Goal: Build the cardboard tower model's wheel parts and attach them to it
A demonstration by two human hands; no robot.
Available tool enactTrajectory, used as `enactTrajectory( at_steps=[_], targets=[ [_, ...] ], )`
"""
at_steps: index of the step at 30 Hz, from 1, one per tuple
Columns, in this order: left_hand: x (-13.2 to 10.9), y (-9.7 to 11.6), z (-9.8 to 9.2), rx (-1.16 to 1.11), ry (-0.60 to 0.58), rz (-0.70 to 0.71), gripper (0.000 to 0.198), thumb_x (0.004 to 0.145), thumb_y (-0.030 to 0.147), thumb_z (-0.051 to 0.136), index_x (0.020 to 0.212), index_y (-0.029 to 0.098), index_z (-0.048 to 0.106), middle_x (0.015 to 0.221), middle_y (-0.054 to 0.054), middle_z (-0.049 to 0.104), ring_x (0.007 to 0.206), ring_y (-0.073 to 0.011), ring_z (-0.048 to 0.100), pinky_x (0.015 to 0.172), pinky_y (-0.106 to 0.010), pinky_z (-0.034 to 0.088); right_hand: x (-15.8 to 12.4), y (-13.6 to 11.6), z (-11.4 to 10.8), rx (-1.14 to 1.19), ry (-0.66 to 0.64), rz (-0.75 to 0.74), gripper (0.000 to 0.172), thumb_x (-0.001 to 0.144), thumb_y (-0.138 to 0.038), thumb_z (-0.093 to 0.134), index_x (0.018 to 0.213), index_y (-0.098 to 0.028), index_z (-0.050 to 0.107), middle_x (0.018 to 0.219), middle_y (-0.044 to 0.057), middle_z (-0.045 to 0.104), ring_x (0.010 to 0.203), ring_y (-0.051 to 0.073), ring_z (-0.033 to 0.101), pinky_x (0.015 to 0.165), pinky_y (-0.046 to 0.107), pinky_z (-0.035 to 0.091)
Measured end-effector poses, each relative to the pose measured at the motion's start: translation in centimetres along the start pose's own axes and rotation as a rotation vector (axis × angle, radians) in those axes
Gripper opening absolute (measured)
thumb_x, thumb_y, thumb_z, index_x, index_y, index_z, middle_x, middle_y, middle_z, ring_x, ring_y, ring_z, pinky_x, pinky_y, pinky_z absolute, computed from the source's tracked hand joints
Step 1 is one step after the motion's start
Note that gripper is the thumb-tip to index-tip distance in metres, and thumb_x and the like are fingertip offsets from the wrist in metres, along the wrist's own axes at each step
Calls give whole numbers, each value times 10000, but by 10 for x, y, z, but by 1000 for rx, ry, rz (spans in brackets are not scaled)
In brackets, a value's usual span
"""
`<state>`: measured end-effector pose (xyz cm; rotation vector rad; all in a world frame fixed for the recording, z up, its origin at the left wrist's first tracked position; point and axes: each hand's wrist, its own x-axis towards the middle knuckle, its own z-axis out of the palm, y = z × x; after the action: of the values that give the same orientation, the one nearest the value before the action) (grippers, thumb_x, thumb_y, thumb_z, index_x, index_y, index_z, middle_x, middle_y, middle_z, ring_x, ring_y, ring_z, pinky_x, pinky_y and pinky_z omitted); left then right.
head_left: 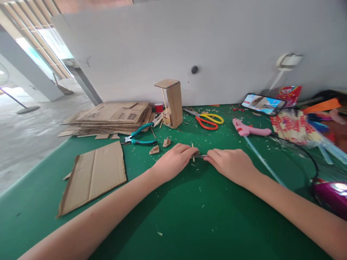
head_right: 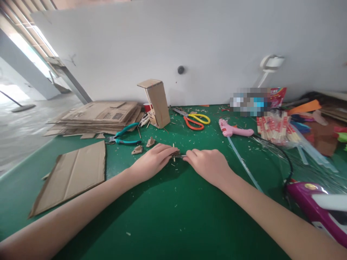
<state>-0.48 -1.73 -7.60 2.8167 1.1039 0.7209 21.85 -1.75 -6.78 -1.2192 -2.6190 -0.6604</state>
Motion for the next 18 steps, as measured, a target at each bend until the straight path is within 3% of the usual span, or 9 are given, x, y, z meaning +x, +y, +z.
enactTrajectory(
  at_steps=[3,8,12,18],
  targets=[
    [-1,-1,2,42,-2,15,356,938,166,367,1285,168,446,1128,-95,568,1033,-193,511,905,-359,478,-1,0,0,-1,1,28,365,945,-393,360,726,-188,568,595,-7,624,469,131,542,459,273,97],
    [-1,-2,3,72,3,22,404,928,136,357,1323,186,421,1091,-90,543,1009,-188,491,894,-347,476,-1,1,-1,76,-1,-67,357,943,-383,374,726,-183,574,617,-2,644,461,114,531,457,279,106],
    [0,-2,1,84,0,41,438,908,100,363,1331,200,415,1081,-84,539,990,-187,486,895,-351,470,-2,0,1,8,42,3,383,952,-384,345,729,-175,575,589,6,623,468,124,538,456,279,109],
    [1,-1,0,79,18,41,356,928,145,362,1265,184,471,1070,-86,565,978,-193,488,888,-358,472,0,4,0,123,-31,-64,380,947,-411,353,734,-193,582,640,-10,656,474,106,529,460,271,129]
  ],
)
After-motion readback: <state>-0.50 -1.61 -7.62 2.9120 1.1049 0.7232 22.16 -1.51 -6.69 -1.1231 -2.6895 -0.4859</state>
